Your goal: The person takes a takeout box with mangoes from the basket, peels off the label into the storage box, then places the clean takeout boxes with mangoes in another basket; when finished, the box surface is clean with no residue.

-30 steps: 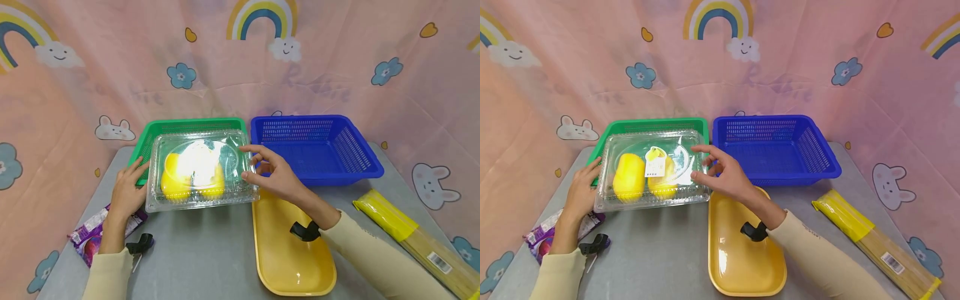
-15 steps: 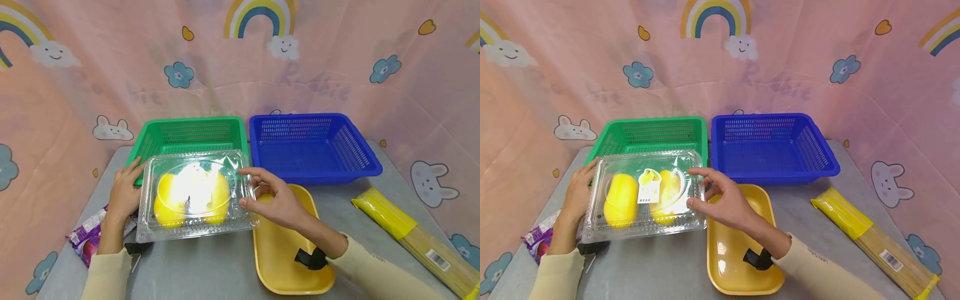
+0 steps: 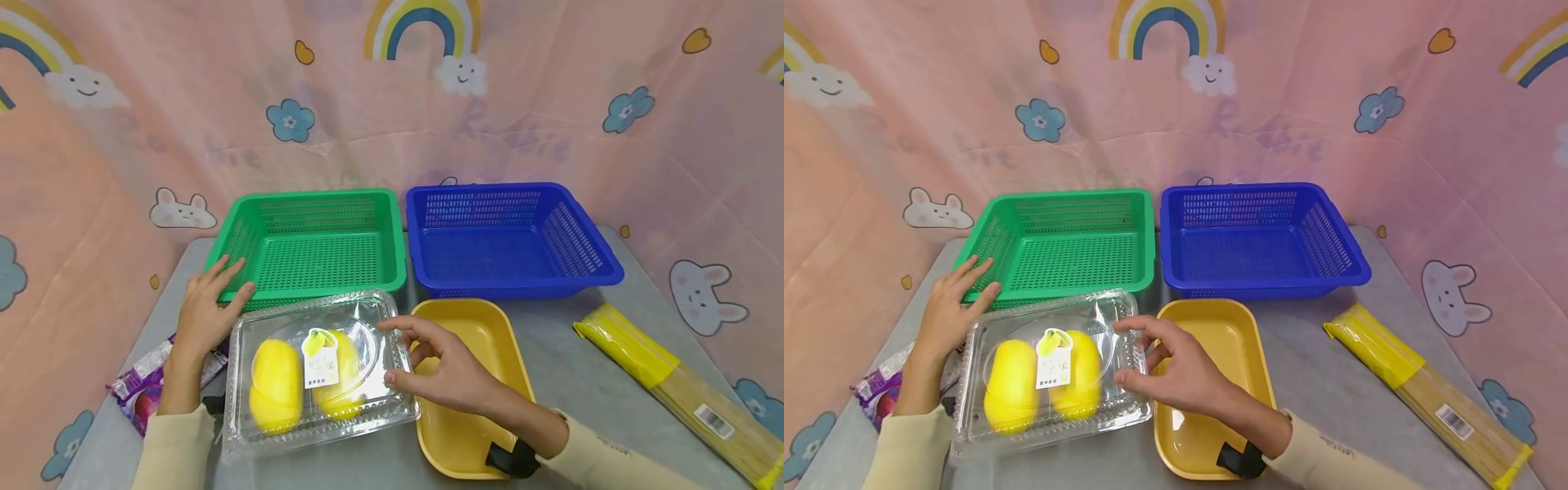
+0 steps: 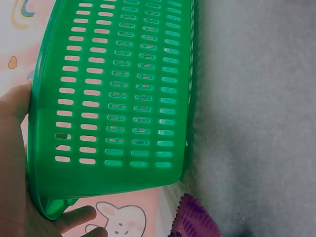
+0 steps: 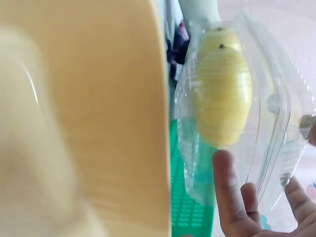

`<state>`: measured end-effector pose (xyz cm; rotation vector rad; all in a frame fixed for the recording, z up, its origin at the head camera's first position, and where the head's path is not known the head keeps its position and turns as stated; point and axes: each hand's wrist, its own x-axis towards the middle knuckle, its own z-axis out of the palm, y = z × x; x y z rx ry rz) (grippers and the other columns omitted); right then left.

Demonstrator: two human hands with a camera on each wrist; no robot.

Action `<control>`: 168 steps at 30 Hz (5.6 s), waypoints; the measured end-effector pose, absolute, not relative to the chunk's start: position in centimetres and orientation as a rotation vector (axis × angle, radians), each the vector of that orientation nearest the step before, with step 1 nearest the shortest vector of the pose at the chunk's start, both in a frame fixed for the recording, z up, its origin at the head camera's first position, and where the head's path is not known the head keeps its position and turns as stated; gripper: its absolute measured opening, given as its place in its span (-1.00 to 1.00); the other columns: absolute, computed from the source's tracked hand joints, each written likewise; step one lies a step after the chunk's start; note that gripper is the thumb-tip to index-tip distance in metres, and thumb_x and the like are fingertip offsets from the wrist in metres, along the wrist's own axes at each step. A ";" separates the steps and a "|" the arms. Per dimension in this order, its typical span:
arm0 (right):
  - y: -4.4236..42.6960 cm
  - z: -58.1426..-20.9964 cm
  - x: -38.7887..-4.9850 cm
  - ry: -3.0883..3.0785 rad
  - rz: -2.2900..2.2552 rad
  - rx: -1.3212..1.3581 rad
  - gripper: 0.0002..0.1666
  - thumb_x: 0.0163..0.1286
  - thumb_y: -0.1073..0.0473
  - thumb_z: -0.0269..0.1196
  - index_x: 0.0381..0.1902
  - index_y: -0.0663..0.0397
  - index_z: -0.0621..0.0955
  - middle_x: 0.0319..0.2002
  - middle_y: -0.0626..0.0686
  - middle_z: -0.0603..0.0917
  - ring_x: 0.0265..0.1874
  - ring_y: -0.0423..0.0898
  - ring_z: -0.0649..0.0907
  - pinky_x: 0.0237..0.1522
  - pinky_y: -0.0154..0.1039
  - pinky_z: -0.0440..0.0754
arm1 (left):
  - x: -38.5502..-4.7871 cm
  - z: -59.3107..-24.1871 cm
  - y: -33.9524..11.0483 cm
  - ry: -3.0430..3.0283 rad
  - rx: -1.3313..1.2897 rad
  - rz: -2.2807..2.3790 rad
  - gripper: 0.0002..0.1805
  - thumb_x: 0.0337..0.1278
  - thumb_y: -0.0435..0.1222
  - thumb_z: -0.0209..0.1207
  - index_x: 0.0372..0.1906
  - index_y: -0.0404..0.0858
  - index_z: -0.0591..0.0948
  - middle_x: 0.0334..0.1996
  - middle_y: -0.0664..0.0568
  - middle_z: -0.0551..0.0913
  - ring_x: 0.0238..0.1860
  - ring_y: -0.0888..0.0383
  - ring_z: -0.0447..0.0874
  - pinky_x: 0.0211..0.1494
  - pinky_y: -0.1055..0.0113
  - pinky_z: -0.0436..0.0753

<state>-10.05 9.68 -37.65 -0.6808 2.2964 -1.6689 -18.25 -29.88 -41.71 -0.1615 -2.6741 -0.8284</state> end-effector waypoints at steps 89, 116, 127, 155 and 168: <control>10.0 -37.6 -12.1 2.595 -1.232 -0.605 -0.40 0.35 -0.06 0.41 0.33 -0.21 0.59 -0.09 0.17 0.64 -0.35 -0.16 0.60 -0.35 -0.30 0.62 | -16.8 -37.6 -29.4 -2.699 -0.376 -0.882 -0.26 0.33 0.01 0.24 0.56 0.08 0.32 0.64 -0.19 0.02 0.60 -0.45 -0.23 0.38 -0.65 -0.17; 9.7 -37.8 -12.8 2.483 -1.329 -0.697 -0.41 0.37 0.02 0.39 0.34 -0.07 0.58 -0.11 0.13 0.63 -0.23 -0.11 0.63 -0.23 -0.25 0.65 | -15.6 -39.6 -26.6 -2.962 -1.007 -1.209 -0.45 0.17 -0.15 0.43 0.28 -0.08 0.64 0.42 -0.13 0.50 0.46 -0.22 0.39 0.37 -0.34 0.43; 9.0 -37.3 -13.0 2.466 -1.350 -0.799 -0.44 0.37 0.06 0.40 0.32 -0.06 0.60 -0.11 0.12 0.65 -0.24 -0.14 0.63 -0.12 -0.21 0.66 | -15.8 -40.0 -26.8 -2.981 -1.033 -1.262 -0.45 0.20 -0.15 0.40 0.31 -0.07 0.62 0.41 -0.08 0.51 0.44 -0.20 0.41 0.37 -0.30 0.45; 2.7 -36.8 -17.4 2.281 -1.185 -1.151 -0.50 0.30 0.29 0.41 0.18 0.15 0.57 0.01 0.14 0.65 0.00 0.04 0.61 0.00 -0.01 0.69 | -15.8 -39.8 -26.8 -2.987 -1.020 -1.285 -0.45 0.20 -0.16 0.41 0.31 -0.01 0.62 0.40 -0.05 0.51 0.42 -0.17 0.43 0.33 -0.22 0.53; 0.7 -37.0 -17.9 2.246 -1.012 -1.262 -0.48 0.33 0.30 0.37 0.24 0.15 0.55 0.11 0.12 0.61 0.00 -0.04 0.55 -0.12 -0.25 0.64 | -15.8 -39.7 -26.8 -3.014 -0.964 -1.300 -0.45 0.16 -0.14 0.43 0.29 0.00 0.64 0.45 -0.11 0.46 0.46 -0.22 0.38 0.37 -0.30 0.46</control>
